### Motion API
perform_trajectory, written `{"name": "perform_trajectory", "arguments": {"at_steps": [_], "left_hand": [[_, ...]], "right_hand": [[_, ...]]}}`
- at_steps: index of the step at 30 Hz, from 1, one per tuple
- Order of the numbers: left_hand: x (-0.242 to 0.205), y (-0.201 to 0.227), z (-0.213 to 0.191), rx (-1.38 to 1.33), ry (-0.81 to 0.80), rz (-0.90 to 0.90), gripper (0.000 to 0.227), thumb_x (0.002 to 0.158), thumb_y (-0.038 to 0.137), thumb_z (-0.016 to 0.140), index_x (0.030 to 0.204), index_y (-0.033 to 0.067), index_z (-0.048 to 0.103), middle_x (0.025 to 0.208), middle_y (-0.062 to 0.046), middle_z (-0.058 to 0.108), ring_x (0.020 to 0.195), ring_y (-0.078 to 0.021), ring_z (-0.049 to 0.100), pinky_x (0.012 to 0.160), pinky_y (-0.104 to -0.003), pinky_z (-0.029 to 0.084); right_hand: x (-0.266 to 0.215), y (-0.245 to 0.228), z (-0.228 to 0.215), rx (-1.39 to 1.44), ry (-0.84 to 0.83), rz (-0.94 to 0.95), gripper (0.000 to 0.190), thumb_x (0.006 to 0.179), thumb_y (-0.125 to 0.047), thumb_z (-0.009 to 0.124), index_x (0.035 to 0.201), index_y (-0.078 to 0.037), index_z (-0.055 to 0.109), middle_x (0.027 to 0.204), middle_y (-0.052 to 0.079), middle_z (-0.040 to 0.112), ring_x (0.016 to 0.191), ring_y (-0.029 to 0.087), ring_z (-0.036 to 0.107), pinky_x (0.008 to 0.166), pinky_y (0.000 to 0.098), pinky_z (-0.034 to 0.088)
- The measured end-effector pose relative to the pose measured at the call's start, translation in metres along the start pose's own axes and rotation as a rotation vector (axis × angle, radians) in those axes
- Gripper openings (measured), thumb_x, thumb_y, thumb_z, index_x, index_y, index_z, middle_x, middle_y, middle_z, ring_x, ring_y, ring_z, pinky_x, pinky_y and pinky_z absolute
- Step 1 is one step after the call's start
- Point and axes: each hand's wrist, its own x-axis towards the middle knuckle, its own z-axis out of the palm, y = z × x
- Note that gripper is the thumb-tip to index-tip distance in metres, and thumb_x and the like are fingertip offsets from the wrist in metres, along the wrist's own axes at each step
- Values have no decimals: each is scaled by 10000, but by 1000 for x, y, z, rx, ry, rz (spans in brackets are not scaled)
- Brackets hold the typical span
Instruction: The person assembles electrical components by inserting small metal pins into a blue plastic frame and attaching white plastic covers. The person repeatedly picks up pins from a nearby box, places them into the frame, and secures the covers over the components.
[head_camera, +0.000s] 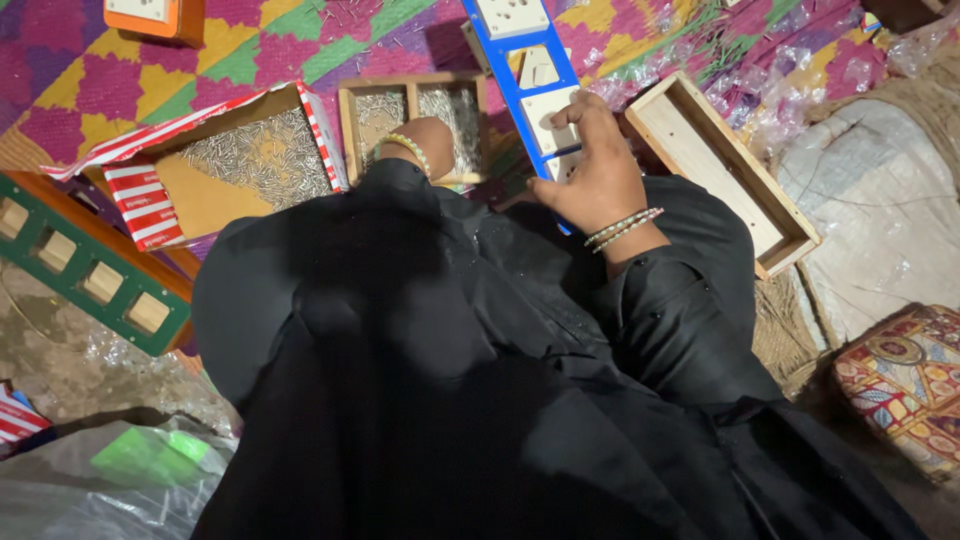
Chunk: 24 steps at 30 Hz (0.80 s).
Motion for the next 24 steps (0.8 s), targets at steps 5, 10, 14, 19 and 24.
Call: {"name": "perform_trajectory", "arguments": {"at_steps": [5,10,14,19,24], "left_hand": [[0,-9,12,-46,343,-54,184,896,131,642,974,35,779,1063,-231,722,998,-408,700,862,-493,556],[5,-3,15,231,505,48,164,887,112,658,944,126,812,1026,-134,723,1041,-324,673,832,-465,551],[9,3,20,359,487,85,189,874,153,638,938,177,814,1033,-91,726,1060,-283,646,826,-445,508],[21,1,26,386,439,90,223,931,167,591,982,159,807,1054,-62,731,1066,-276,643,851,-444,488],[21,7,27,384,398,54,209,937,175,603,1004,94,784,1048,-113,729,1043,-297,661,838,-445,510]], "right_hand": [[-1,1,0,-19,-3,-52,639,656,-142,902,1196,-65,569,1435,219,542,1389,439,514,1110,455,470],[0,-1,-1,-3,-23,8,634,645,-150,890,1185,-64,568,1460,237,522,1348,436,532,1073,447,481],[-1,-2,-2,3,-17,-17,650,642,-151,900,1188,-61,560,1453,239,524,1365,442,523,1081,447,477],[-2,0,-2,3,-13,-35,660,645,-141,901,1195,-57,547,1455,248,520,1363,454,518,1080,447,477],[1,0,-2,20,-13,-46,661,629,-136,899,1179,-54,541,1440,257,520,1323,450,538,1067,446,481]]}}
